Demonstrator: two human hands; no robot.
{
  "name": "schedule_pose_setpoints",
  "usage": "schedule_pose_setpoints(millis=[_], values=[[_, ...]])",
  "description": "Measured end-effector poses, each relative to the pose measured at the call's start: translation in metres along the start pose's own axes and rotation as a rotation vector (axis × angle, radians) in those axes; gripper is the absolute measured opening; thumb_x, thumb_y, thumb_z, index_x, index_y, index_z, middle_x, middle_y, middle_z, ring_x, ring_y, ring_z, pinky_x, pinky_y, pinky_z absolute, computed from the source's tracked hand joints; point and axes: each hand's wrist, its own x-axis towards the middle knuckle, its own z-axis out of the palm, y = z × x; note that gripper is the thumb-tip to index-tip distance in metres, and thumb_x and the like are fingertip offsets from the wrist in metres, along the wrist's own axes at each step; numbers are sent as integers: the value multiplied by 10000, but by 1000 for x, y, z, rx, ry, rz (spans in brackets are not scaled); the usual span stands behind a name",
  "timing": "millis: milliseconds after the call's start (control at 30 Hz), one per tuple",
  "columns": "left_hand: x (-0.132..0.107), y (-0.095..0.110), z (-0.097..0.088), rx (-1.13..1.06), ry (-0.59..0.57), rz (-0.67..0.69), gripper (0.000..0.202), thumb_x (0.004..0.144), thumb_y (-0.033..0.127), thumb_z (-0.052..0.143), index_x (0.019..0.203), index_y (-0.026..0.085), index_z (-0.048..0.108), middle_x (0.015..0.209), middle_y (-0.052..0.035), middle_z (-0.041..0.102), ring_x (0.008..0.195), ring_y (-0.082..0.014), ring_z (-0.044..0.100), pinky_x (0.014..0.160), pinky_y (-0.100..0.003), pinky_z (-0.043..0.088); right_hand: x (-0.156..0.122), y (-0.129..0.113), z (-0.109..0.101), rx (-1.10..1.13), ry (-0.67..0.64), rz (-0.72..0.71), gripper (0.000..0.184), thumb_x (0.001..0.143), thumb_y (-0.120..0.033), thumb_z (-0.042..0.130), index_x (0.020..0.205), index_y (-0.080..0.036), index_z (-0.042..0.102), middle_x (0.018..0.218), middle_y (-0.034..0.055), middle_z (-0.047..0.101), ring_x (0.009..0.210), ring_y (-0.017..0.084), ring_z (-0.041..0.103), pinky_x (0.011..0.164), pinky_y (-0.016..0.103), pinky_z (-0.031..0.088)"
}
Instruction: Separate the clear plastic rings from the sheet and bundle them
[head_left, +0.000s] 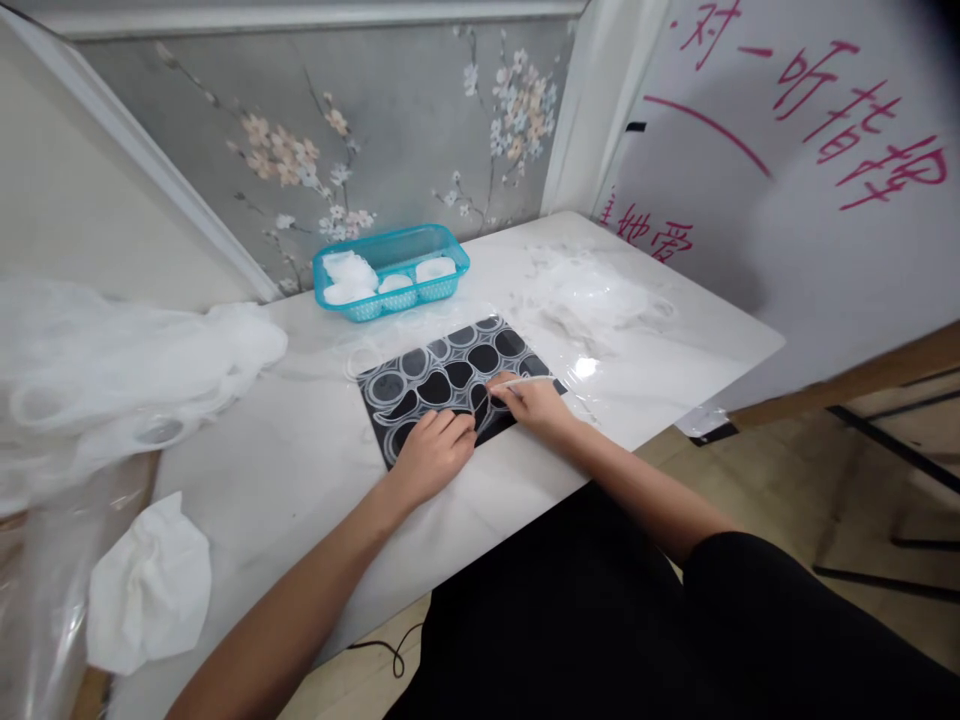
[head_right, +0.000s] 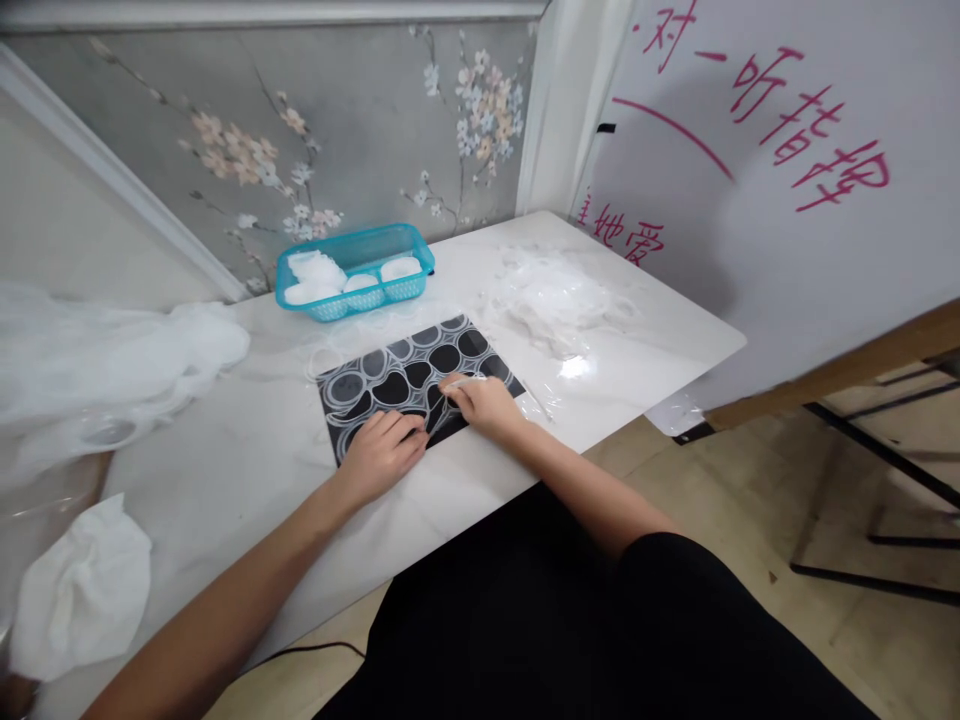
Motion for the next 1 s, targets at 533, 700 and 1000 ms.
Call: schedule_pose_setpoints(millis=[533, 700, 1000], values=[[8, -9, -49, -446, 161, -449, 345, 882, 380, 572, 1198, 241, 569, 1102, -67, 604, 964, -172, 588, 837, -317, 504, 87, -34, -58, 1279, 132, 375, 137, 814, -348, 609, 795, -218, 570, 769, 6, 650, 493, 78, 480, 476, 218, 418], [46, -27, -119, -482, 379, -767, 274, 891, 396, 549, 1130, 273, 597, 980, -30, 623, 730, -125, 575, 666, -274, 533, 113, -84, -76, 1401, -134, 301, 188, 931, -361, 429, 887, -236, 563, 915, 40, 685, 715, 129, 617, 740, 304, 550], [89, -30, -153, -595, 682, -763, 335, 844, 354, 625, 1156, 233, 599, 822, -30, 700, 708, -154, 638, 599, -278, 535, 104, -125, -85, 1736, -427, 284, 225, 943, -358, 474, 835, -258, 644, 814, -17, 725, 881, 99, 680, 796, 244, 567]])
